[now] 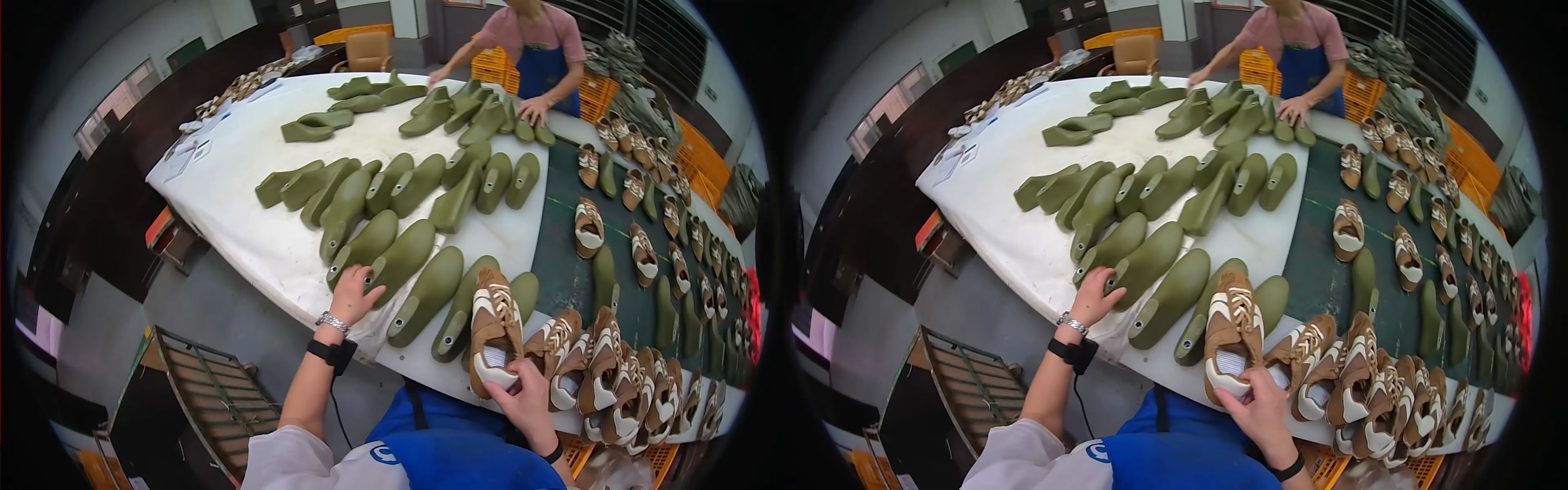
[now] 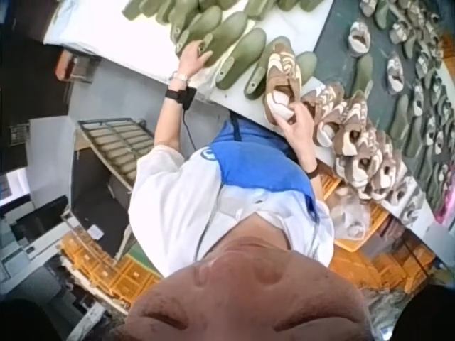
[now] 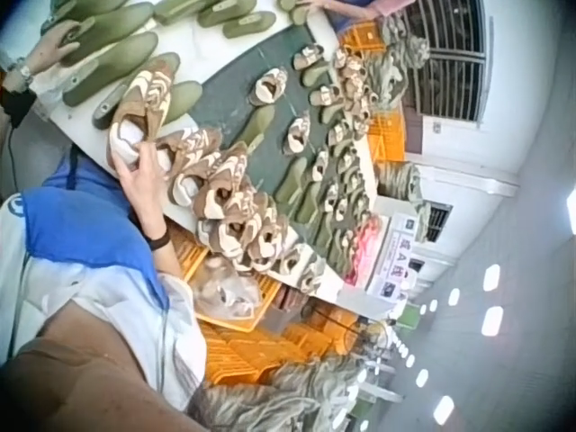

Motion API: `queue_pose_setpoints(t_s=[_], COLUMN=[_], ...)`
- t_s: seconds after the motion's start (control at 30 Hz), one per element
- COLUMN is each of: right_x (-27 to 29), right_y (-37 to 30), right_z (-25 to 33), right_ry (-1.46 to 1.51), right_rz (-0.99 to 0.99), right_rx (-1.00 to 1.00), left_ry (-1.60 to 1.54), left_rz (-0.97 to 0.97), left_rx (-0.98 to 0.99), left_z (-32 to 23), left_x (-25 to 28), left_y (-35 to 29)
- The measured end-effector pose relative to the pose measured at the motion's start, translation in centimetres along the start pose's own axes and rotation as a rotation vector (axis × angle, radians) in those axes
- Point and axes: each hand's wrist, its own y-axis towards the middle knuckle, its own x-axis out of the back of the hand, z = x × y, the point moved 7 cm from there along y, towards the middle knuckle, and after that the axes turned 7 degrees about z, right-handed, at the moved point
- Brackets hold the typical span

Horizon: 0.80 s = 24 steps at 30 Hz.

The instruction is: Sorting and pairing green shoe lasts with assembled shoes on a manufacturing production line.

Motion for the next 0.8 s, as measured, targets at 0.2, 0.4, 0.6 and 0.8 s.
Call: queue_pose_setpoints(t_s=[0.2, 0.4, 0.6, 0.8], right_x=[0.5, 0.7, 1.6, 4.2], right_y=[-0.5, -0.4, -0.3, -1.1], right_z=[-1.3, -2.3, -2.8, -3.2], right_ry=[-0.072, -0.043, 0.055, 0.121], right_rz=[-0.033, -0.042, -0.102, -0.265], right_rx=[0.034, 0.037, 0.0, 0.012], left_ry=[-0.113, -0.072, -0.059, -0.1], left_rz=[-0.067, 0.063, -0.149, 0.211], left_rx=[0.071, 0.249, -0.121, -0.504], left_z=[0.1, -3.6, -8.9, -20.9], left_x=[-2.3, -3.9, -2.9, -7.1], left_y=[0.7, -1.5, -3.7, -6.3])
